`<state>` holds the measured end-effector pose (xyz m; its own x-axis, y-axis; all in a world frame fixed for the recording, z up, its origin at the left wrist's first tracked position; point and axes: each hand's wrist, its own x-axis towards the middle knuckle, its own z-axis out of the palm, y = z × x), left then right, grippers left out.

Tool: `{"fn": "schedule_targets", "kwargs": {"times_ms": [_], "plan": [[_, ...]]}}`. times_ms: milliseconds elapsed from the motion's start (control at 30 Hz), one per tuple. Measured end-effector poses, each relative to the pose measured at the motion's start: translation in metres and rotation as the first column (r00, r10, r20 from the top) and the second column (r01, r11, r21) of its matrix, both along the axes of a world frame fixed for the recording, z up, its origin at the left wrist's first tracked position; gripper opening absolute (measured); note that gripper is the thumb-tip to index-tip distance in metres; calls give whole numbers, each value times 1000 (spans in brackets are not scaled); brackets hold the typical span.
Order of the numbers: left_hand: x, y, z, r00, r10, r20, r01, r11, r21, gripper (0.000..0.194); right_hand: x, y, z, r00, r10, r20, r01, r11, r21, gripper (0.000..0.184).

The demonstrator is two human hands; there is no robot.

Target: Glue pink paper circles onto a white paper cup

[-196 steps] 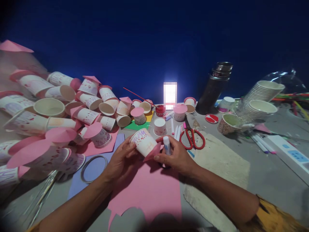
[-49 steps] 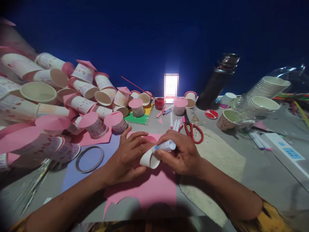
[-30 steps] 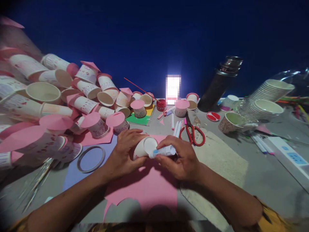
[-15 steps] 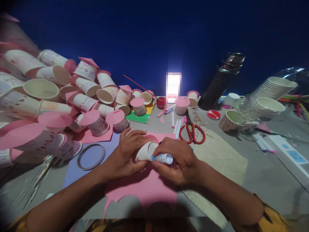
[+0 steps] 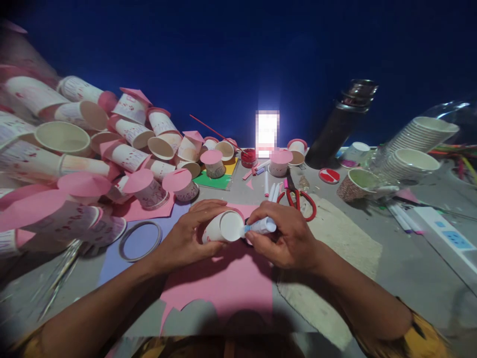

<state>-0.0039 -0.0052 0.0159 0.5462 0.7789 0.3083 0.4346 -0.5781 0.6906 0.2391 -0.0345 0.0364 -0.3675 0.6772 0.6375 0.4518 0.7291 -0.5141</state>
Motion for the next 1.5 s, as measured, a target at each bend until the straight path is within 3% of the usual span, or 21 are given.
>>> {"fn": "schedule_targets", "kwargs": {"times_ms": [133, 300, 533, 667, 833, 933, 1100, 1200, 1300, 1400, 1500], "plan": [[1, -1, -1, 997, 19, -75, -16, 999, 38, 54, -6, -5, -4, 995, 88, -39, -90, 994, -63, 6], [6, -5, 0, 991, 8, -132, 1, 998, 64, 47, -13, -5, -11, 979, 166, -117, -158, 985, 72, 14], [8, -11, 0, 974, 4, -225, 38, 982, 184, 50, -13, -2, -8, 999, -6, -54, 13, 990, 137, 14], [7, -11, 0, 956, 35, -291, 36, 971, 235, 51, -13, -4, -6, 995, 96, 2, -96, 988, 121, 11], [3, -6, 5, 952, 0, -305, 31, 995, 98, 38, -14, -9, -7, 978, 191, 89, -201, 973, 113, 8], [2, -6, 8, 941, -59, -332, 64, 998, 6, 25, -14, -10, -10, 974, 193, 117, -207, 971, 121, 6], [4, -10, 13, 907, -150, -394, 137, 989, -60, 25, -13, -7, -12, 985, 140, 104, -153, 978, 140, 6], [4, -12, 12, 917, -158, -366, 170, 985, -1, 28, -9, -2, -8, 996, 89, 32, -91, 994, 58, 4], [3, -12, 9, 948, -145, -285, 175, 981, 82, 38, -6, 1, -3, 997, -10, -76, -2, 988, -156, 3], [2, -10, 9, 970, -162, -181, 182, 978, 105, 44, -3, 5, -5, 965, -144, -219, 32, 895, -445, 9], [2, -7, 9, 985, -157, -75, 163, 982, 93, 51, 1, 10, -13, 894, -246, -373, -52, 771, -634, 19]]}}
